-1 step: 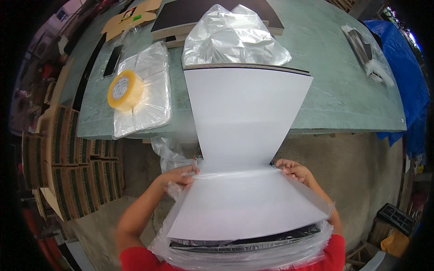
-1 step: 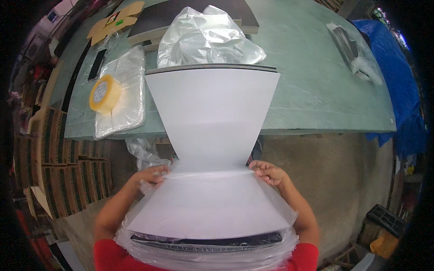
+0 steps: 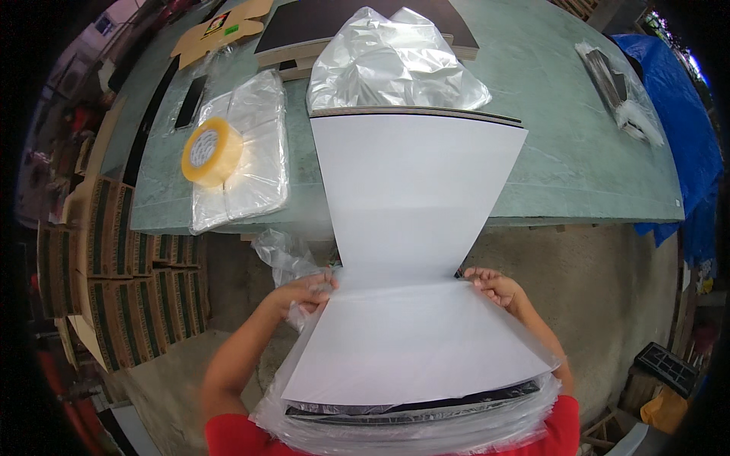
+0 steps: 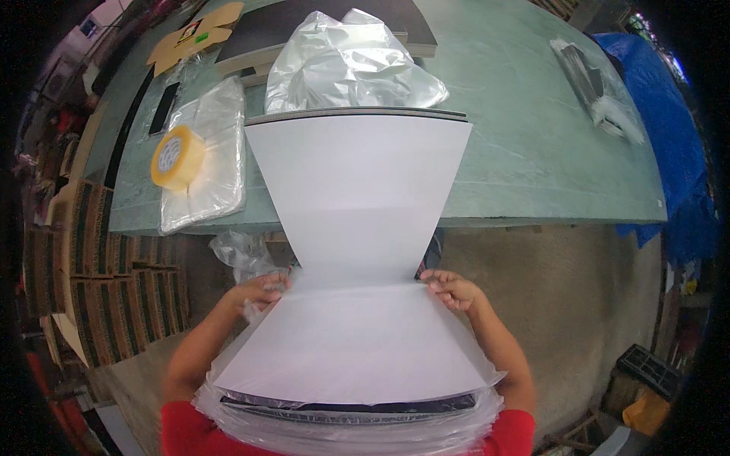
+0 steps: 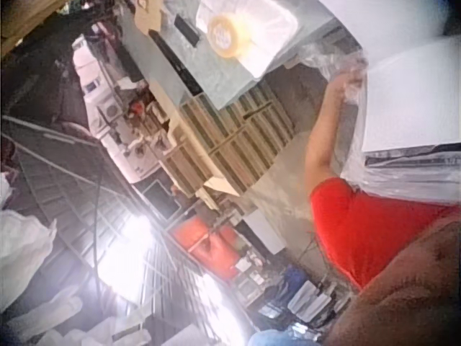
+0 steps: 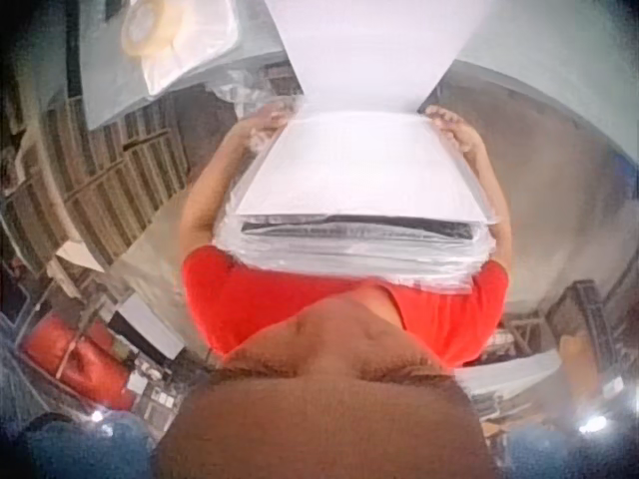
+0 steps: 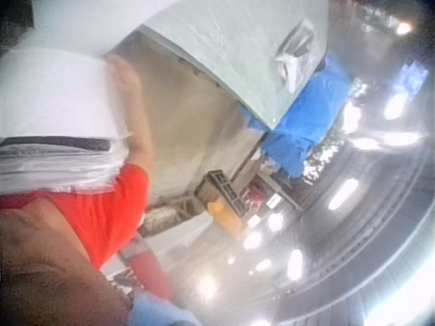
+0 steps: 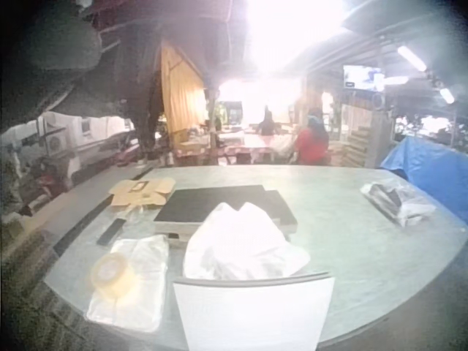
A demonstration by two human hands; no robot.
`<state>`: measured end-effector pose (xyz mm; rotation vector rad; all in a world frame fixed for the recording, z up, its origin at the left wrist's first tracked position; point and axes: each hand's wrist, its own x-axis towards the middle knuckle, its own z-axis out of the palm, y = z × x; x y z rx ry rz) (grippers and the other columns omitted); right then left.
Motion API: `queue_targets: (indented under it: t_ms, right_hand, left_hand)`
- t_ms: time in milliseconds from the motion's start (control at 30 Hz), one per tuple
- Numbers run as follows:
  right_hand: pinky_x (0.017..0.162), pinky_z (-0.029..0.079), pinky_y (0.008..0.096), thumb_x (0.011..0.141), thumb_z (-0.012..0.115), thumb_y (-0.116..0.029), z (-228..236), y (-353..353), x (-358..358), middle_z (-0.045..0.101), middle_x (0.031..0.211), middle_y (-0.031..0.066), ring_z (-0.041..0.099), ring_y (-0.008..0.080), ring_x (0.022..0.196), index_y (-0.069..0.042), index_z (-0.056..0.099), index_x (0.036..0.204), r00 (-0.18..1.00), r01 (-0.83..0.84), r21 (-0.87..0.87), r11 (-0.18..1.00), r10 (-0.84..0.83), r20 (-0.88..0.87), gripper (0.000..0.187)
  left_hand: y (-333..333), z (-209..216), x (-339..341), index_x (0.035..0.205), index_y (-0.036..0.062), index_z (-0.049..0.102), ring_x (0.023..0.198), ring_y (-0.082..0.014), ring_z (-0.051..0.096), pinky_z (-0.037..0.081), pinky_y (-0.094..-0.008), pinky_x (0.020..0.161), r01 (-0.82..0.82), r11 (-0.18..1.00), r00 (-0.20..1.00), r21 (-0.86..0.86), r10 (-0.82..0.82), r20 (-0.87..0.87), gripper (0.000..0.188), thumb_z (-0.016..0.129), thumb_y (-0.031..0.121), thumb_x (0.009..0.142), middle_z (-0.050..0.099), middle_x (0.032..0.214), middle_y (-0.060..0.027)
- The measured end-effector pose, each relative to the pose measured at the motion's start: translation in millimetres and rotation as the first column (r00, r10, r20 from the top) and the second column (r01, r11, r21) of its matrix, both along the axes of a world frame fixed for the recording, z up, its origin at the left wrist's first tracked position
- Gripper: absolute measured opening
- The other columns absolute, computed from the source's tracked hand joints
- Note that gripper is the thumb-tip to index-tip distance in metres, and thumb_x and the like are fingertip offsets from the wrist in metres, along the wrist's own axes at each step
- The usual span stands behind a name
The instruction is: The person wraps individual black panels in plastic bags, lining them up in a larger plastic container.
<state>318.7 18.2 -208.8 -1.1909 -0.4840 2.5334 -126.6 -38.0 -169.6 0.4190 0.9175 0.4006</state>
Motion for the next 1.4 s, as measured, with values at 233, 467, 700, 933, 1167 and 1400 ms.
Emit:
queue_targets:
  t_ms: [233, 467, 700, 933, 1167, 1400]
  right_hand:
    - [0.058, 0.046, 0.0296, 0.076, 0.054, -0.015, -75.1, -14.5, -35.3, 0.056, 0.072, 0.0077, 0.054, 0.0173, 0.062, -0.001, 0.051, 0.098, 0.566, -0.343, 0.424, 0.838, -0.176, 0.806, 0.026]
    - [0.066, 0.045, 0.0376, 0.081, 0.050, -0.029, 63.9, 17.4, -47.0, 0.059, 0.074, 0.0133, 0.057, 0.0247, 0.073, -0.002, 0.054, 0.092, 0.646, -0.360, 0.801, 0.477, -0.492, 0.584, 0.029]
    - [0.099, 0.015, 0.0463, 0.085, 0.036, -0.048, 157.4, 1.1, -93.5, 0.035, 0.128, 0.0139, 0.029, 0.0295, 0.121, 0.003, 0.033, 0.124, 0.597, -0.466, 0.843, 0.270, 0.798, 0.075, 0.063]
    - [0.088, 0.035, 0.0340, 0.083, 0.050, -0.028, 59.9, 15.6, -89.8, 0.049, 0.115, 0.0122, 0.046, 0.0249, 0.107, -0.003, 0.045, 0.116, 0.496, -0.869, 0.440, 0.228, 0.404, 0.769, 0.042]
    - [0.079, 0.042, 0.0386, 0.080, 0.052, -0.011, 272.0, -2.5, -161.1, 0.053, 0.097, 0.0211, 0.053, 0.0314, 0.088, 0.005, 0.051, 0.096, 0.374, 0.695, 0.484, 0.532, 0.307, -0.875, 0.023]
    - [0.059, 0.046, 0.0323, 0.076, 0.055, -0.002, 307.5, -32.2, -167.3, 0.054, 0.075, 0.0193, 0.052, 0.0253, 0.068, 0.005, 0.050, 0.080, 0.250, 0.727, 0.250, 0.639, 0.092, -0.964, 0.009]
  left_hand:
    - [30.7, -28.0, 51.2, 0.098, 0.0039, 0.047, 0.069, -0.0115, 0.050, 0.042, -0.0242, 0.064, -0.294, 0.956, 0.928, 0.014, 0.289, -0.234, 0.036, 0.067, 0.018, 0.071, 0.052, 0.072, -0.0025]
    - [28.6, -11.8, 0.7, 0.077, 0.0002, 0.058, 0.072, -0.0173, 0.056, 0.043, -0.0282, 0.069, 0.729, 0.618, 0.402, 0.295, -0.037, -0.915, 0.016, 0.054, 0.015, 0.076, 0.060, 0.075, -0.0118]
    - [26.7, 148.0, 66.1, 0.085, 0.0031, 0.059, 0.079, -0.0316, 0.057, 0.044, -0.0375, 0.073, 0.880, 0.225, 0.474, 0.417, -0.418, -0.775, 0.026, 0.043, 0.024, 0.081, 0.058, 0.085, -0.0191]
    - [35.2, -31.9, 51.1, 0.095, 0.0029, 0.057, 0.084, -0.0350, 0.055, 0.042, -0.0415, 0.076, 0.790, 0.533, 0.440, 0.303, -0.147, -0.886, 0.030, 0.044, 0.026, 0.080, 0.058, 0.092, -0.0184]
    - [44.8, 29.2, 51.1, 0.097, 0.0024, 0.056, 0.084, -0.0329, 0.056, 0.043, -0.0401, 0.074, 0.767, 0.511, 0.425, 0.387, 0.046, -0.904, 0.028, 0.048, 0.023, 0.080, 0.059, 0.089, -0.0178]
    - [45.6, 63.5, 52.0, 0.096, 0.0019, 0.057, 0.082, -0.0326, 0.056, 0.043, -0.0383, 0.074, 0.721, 0.502, 0.479, 0.478, 0.138, -0.867, 0.028, 0.049, 0.024, 0.080, 0.059, 0.089, -0.0176]
